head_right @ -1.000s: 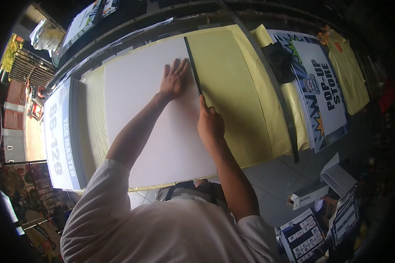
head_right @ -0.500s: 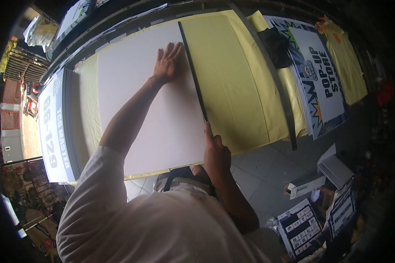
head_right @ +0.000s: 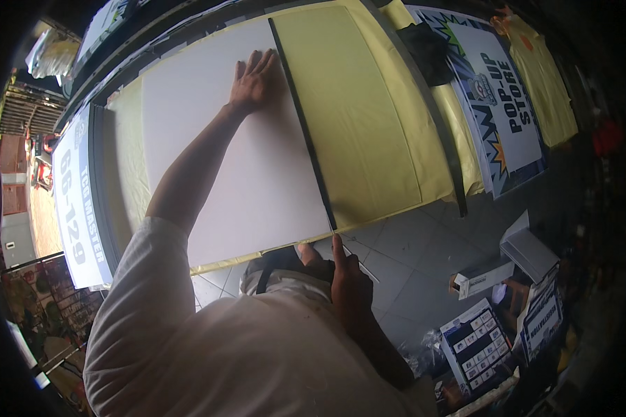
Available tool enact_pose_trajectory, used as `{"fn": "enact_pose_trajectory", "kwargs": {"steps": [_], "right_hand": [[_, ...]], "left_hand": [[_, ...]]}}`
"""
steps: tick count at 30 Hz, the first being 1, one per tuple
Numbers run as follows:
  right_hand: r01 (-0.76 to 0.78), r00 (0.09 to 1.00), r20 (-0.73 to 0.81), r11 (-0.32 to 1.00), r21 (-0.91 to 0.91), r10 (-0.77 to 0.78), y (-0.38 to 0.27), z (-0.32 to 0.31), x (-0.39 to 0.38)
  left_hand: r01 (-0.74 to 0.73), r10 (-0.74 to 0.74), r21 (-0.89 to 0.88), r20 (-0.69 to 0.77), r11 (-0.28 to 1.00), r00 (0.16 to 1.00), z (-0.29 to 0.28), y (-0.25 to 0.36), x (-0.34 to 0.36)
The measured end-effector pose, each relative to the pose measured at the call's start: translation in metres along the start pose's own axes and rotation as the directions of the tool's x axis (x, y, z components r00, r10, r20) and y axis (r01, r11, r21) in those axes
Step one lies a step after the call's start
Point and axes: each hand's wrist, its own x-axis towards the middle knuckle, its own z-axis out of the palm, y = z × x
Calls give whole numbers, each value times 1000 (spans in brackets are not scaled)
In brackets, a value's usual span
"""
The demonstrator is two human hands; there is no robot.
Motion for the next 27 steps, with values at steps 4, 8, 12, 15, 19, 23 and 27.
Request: {"fn": "enact_pose_trajectory", "kwargs": {"steps": [4,8,12,15,19,23,27], "right_hand": [[-12,1000,4,1000,16,12,0,-5,-19],[-50,998,36,998,25,49,-4,-11,-29],[-47,999,17,996,72,46,-1,-9,-37],[-34,999,-10,996,77,35,4,1,-43],[-26,999,-39,995,96,30,10,14,-46],[-39,999,0,994,98,39,9,13,-45],[-44,999,5,994,101,44,6,11,-40]], "left_hand": [[12,-11,-17,5,1000,1000,-1,1,0],[17,-17,-19,21,1000,1000,-2,2,2],[19,-20,8,42,1000,999,-4,1,2],[21,-20,-8,45,1000,999,-4,2,2],[0,0,15,22,1000,1000,-1,-1,2],[-21,21,-4,-3,1000,1000,0,-4,3],[-10,9,55,23,998,1000,1,-10,6]]}}
